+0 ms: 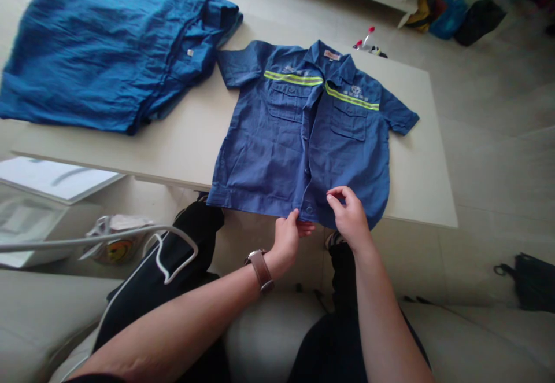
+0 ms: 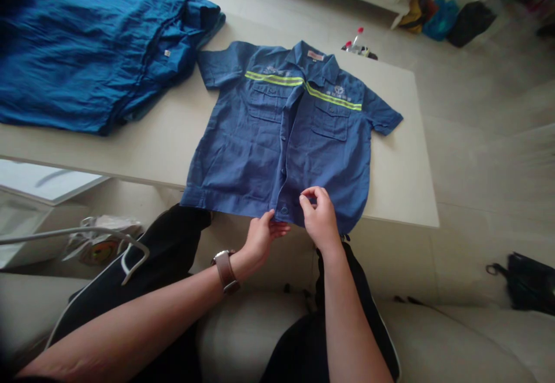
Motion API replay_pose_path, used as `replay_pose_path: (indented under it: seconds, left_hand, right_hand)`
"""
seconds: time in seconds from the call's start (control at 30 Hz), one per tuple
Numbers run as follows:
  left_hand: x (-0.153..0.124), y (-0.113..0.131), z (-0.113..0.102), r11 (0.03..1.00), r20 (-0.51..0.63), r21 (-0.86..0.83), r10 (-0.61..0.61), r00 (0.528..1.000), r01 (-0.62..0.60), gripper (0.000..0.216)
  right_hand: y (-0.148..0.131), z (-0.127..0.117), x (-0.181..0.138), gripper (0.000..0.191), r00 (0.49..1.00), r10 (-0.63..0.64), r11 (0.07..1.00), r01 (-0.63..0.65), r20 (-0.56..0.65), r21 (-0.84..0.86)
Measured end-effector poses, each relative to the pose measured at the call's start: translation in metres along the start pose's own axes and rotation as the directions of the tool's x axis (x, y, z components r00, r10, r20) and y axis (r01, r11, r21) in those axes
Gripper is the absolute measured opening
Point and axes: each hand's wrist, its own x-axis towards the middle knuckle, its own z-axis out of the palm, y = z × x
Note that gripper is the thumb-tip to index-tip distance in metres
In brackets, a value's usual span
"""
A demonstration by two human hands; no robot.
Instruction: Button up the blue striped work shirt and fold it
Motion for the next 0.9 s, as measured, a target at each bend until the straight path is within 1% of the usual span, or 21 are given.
replay_pose_path:
  seconds: [0.13, 0.17, 0.2, 0.23, 0.27, 0.3, 0.33, 0.37, 0.4, 0.43, 0.47, 0.5, 0.53, 0.57, 0.63, 0.7, 0.77, 0.83, 0.87, 0.9]
  left_hand:
    - [0.000, -0.022, -0.010, 0.990, -0.065, 0.113, -0.084, 0.994, 0.091, 0.030]
    - [-0.002, -0.027, -0.012, 0.981, -0.057, 0.153, -0.111, 0.992, 0.118, 0.033]
    - [-0.004, -0.031, -0.015, 0.966, -0.020, 0.206, -0.153, 0.988, 0.154, 0.037]
    - [-0.007, -0.035, -0.017, 0.941, 0.052, 0.276, -0.218, 0.975, 0.196, 0.043]
    - [-0.009, -0.037, -0.019, 0.901, 0.150, 0.369, -0.299, 0.942, 0.227, 0.050]
    - [-0.011, -0.037, -0.020, 0.849, 0.261, 0.478, -0.382, 0.887, 0.225, 0.054]
    - [-0.013, -0.035, -0.020, 0.788, 0.366, 0.589, -0.457, 0.811, 0.178, 0.056]
    - [-0.014, -0.030, -0.020, 0.724, 0.445, 0.683, -0.520, 0.730, 0.100, 0.054]
    - [-0.013, -0.022, -0.020, 0.654, 0.489, 0.757, -0.576, 0.656, 0.010, 0.050]
    - [-0.012, -0.013, -0.019, 0.591, 0.510, 0.803, -0.614, 0.602, -0.078, 0.046]
    - [-0.009, -0.001, -0.019, 0.540, 0.517, 0.829, -0.637, 0.571, -0.148, 0.043]
    - [-0.006, 0.011, -0.019, 0.502, 0.516, 0.843, -0.649, 0.559, -0.195, 0.040]
    - [-0.003, 0.024, -0.020, 0.483, 0.518, 0.845, -0.639, 0.569, -0.228, 0.039]
    - [0.001, 0.037, -0.020, 0.478, 0.527, 0.840, -0.610, 0.592, -0.256, 0.038]
    - [0.008, 0.058, -0.022, 0.492, 0.551, 0.817, -0.515, 0.656, -0.300, 0.037]
    - [0.014, 0.071, -0.023, 0.529, 0.569, 0.781, -0.383, 0.728, -0.332, 0.037]
    - [0.019, 0.076, -0.022, 0.609, 0.564, 0.712, -0.200, 0.801, -0.349, 0.033]
    - [0.022, 0.076, -0.020, 0.703, 0.505, 0.613, 0.003, 0.863, -0.361, 0.021]
    - [0.023, 0.075, -0.018, 0.735, 0.469, 0.564, 0.088, 0.879, -0.375, 0.015]
    - [0.024, 0.073, -0.017, 0.751, 0.441, 0.528, 0.158, 0.884, -0.397, 0.010]
  right_hand:
    - [-0.001, 0.005, -0.003, 0.022, 0.999, -0.014, 0.998, 0.016, 0.035, -0.055]
    - [0.000, 0.006, -0.003, 0.024, 0.999, -0.021, 0.997, 0.024, 0.042, -0.067]
    - [0.002, 0.007, -0.003, 0.026, 0.998, -0.030, 0.996, 0.034, 0.051, -0.080]
    - [0.003, 0.008, -0.003, 0.028, 0.997, -0.041, 0.994, 0.047, 0.060, -0.098]
    - [0.005, 0.009, -0.003, 0.030, 0.997, -0.051, 0.991, 0.059, 0.066, -0.122]
    - [0.007, 0.010, -0.003, 0.033, 0.996, -0.061, 0.986, 0.070, 0.063, -0.152]
    - [0.008, 0.010, -0.004, 0.034, 0.996, -0.070, 0.979, 0.079, 0.055, -0.189]
    - [0.009, 0.011, -0.004, 0.035, 0.996, -0.079, 0.969, 0.087, 0.044, -0.232]
    - [0.009, 0.012, -0.004, 0.035, 0.996, -0.088, 0.957, 0.094, 0.032, -0.276]
    - [0.009, 0.014, -0.005, 0.035, 0.995, -0.098, 0.942, 0.100, 0.021, -0.320]
    - [0.008, 0.015, -0.006, 0.036, 0.994, -0.108, 0.927, 0.105, 0.012, -0.361]
    - [0.006, 0.018, -0.006, 0.037, 0.993, -0.118, 0.911, 0.109, 0.003, -0.398]
    - [0.005, 0.020, -0.006, 0.039, 0.992, -0.127, 0.895, 0.112, -0.007, -0.431]
    - [0.003, 0.023, -0.006, 0.039, 0.991, -0.134, 0.882, 0.112, -0.016, -0.458]
    - [-0.001, 0.027, -0.005, 0.035, 0.990, -0.141, 0.861, 0.107, -0.031, -0.497]
    - [-0.003, 0.030, -0.004, 0.028, 0.990, -0.135, 0.847, 0.100, -0.030, -0.523]
    - [-0.004, 0.029, -0.002, 0.030, 0.993, -0.114, 0.846, 0.081, -0.031, -0.528]
    - [-0.004, 0.025, -0.001, 0.033, 0.997, -0.069, 0.869, 0.038, -0.045, -0.493]
    - [-0.003, 0.022, -0.001, 0.032, 0.997, -0.048, 0.886, 0.017, -0.055, -0.464]
    - [-0.003, 0.019, -0.001, 0.031, 0.997, -0.031, 0.901, 0.000, -0.066, -0.434]
